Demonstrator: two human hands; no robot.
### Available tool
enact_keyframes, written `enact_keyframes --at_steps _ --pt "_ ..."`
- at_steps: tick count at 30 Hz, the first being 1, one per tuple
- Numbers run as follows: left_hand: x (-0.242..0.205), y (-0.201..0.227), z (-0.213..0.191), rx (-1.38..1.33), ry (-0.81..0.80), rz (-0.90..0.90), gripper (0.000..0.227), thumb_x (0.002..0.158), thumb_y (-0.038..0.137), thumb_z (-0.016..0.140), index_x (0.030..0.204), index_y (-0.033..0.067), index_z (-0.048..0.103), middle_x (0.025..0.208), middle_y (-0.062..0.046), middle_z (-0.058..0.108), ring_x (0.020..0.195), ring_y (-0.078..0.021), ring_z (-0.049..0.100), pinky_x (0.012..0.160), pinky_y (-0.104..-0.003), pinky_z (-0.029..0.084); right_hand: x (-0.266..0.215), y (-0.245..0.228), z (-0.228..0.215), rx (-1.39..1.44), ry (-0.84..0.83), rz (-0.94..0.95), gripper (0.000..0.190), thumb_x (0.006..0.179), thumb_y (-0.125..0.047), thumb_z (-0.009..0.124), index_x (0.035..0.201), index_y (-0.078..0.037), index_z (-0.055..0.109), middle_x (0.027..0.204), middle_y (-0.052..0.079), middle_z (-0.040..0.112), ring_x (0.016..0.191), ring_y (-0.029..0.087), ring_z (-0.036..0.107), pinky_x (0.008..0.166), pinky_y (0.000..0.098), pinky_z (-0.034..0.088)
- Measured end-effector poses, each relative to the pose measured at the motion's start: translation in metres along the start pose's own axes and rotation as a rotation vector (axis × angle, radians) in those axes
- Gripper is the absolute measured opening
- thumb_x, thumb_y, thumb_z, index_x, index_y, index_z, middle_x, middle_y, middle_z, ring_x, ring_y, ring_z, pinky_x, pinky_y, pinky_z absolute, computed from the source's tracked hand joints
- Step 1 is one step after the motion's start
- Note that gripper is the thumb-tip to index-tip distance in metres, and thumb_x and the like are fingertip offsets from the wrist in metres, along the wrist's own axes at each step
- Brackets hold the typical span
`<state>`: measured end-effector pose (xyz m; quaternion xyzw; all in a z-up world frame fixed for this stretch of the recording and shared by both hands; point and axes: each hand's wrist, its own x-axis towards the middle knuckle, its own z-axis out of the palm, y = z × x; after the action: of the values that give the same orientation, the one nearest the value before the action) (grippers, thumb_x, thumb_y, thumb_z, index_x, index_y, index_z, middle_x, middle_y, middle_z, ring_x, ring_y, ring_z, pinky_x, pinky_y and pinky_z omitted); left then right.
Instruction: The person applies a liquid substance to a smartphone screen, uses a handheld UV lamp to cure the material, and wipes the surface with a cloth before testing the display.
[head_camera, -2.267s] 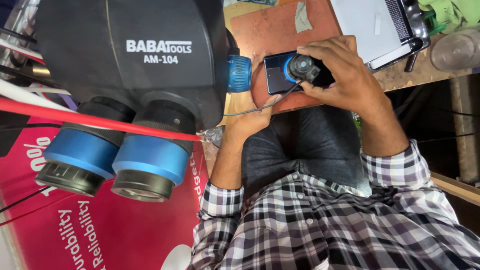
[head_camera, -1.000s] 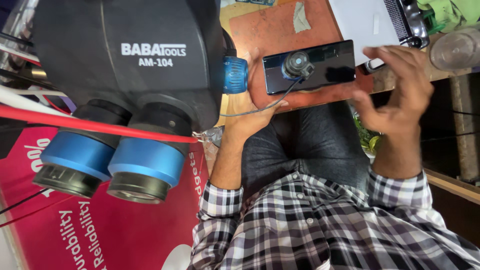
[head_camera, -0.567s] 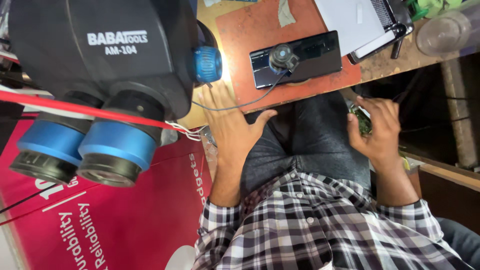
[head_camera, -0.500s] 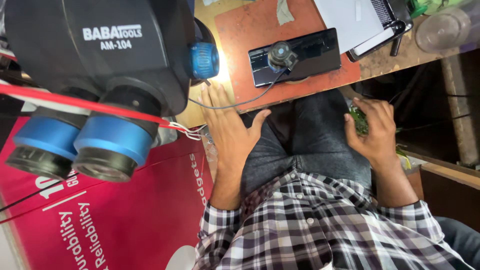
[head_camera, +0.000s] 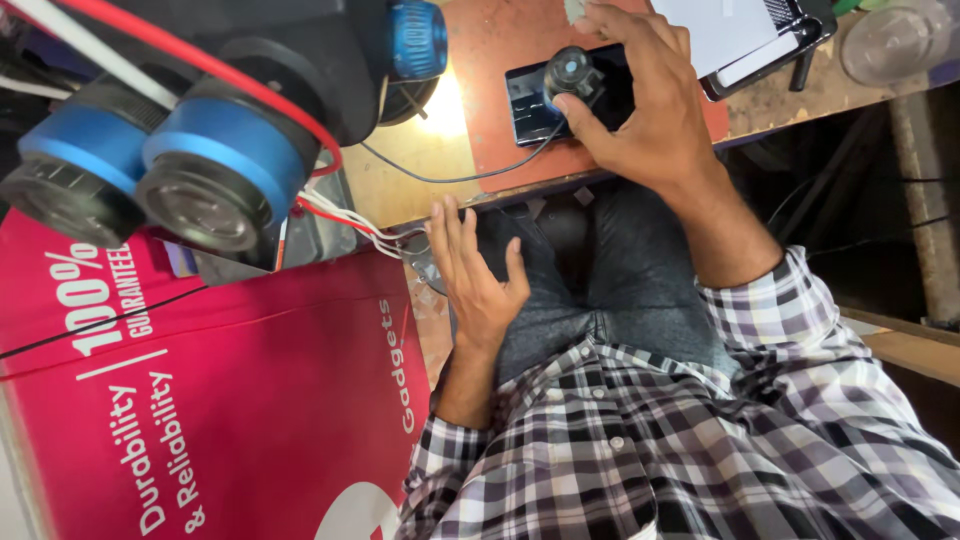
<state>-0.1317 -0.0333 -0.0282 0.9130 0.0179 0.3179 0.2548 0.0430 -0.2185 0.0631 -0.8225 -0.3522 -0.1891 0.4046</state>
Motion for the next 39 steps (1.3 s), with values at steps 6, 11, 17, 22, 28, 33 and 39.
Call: enact_keyframes --at_steps 6,11,17,22,28,33,39 --pt "-0.014 -0.011 -0.003 -0.037 -0.027 -0.012 0.059 0.1 0.022 0.07 0.144 -0.0072 0.043 0.157 -0.031 0.041 0.152 -0.0491 0.035 0.128 -0.062 0.026 -0.001 0.004 0.003 0.013 0.017 -0.035 0.056 0.091 -0.004 0.086 0.139 -0.007 0.058 0.134 0.011 0.068 0.124 0.03 0.064 0.109 0.0386 0.045" --pt "-0.014 -0.016 -0.004 -0.047 -0.019 0.007 0.059 0.101 0.022 0.07 0.145 -0.007 0.042 0.158 -0.032 0.04 0.153 -0.0493 0.033 0.128 -0.063 0.025 -0.008 0.009 0.002 0.011 0.004 0.008 0.063 0.094 -0.003 0.083 0.148 -0.004 0.052 0.128 0.008 0.073 0.118 0.026 0.064 0.108 0.0343 0.047" --pt "-0.016 -0.02 -0.003 -0.038 -0.015 0.009 0.059 0.101 0.022 0.069 0.145 -0.007 0.042 0.158 -0.033 0.039 0.154 -0.0492 0.032 0.128 -0.064 0.024 -0.015 0.012 -0.002 -0.046 0.009 0.006 0.062 0.096 -0.004 0.084 0.148 -0.004 0.05 0.126 0.009 0.073 0.12 0.024 0.065 0.109 0.0347 0.047" --pt "-0.016 -0.02 -0.005 -0.047 -0.016 0.032 0.059 0.1 0.021 0.07 0.144 -0.0065 0.043 0.157 -0.033 0.04 0.153 -0.0486 0.032 0.128 -0.064 0.023 -0.012 0.014 -0.005 -0.039 0.032 -0.048 0.059 0.099 -0.005 0.083 0.146 -0.003 0.048 0.127 0.01 0.071 0.125 0.023 0.067 0.111 0.0368 0.046" --pt "-0.007 -0.015 -0.013 -0.096 0.024 0.175 0.036 0.096 0.014 0.072 0.125 -0.0034 0.058 0.139 -0.024 0.062 0.136 -0.0409 0.052 0.118 -0.052 0.04 -0.023 0.017 -0.026 0.048 0.193 0.012 0.05 0.102 -0.013 0.075 0.143 0.003 0.052 0.132 0.019 0.068 0.123 0.029 0.065 0.108 0.0376 0.048" --pt "0.032 -0.008 -0.014 -0.188 0.04 0.192 0.021 0.094 0.006 0.07 0.113 -0.0008 0.065 0.117 -0.014 0.072 0.113 -0.0348 0.064 0.102 -0.045 0.05 -0.038 0.051 -0.036 0.054 0.238 -0.01 0.044 0.097 -0.011 0.068 0.137 0.007 0.058 0.133 0.023 0.068 0.119 0.033 0.065 0.101 0.0389 0.049" --pt "0.078 -0.016 0.005 -0.116 0.038 0.122 0.015 0.089 0.003 0.062 0.103 0.0016 0.066 0.103 -0.014 0.068 0.1 -0.0356 0.062 0.09 -0.048 0.05 -0.053 0.063 -0.018 0.01 0.386 0.003 0.031 0.105 -0.013 0.062 0.128 0.008 0.061 0.128 0.023 0.068 0.121 0.038 0.062 0.111 0.0461 0.049"
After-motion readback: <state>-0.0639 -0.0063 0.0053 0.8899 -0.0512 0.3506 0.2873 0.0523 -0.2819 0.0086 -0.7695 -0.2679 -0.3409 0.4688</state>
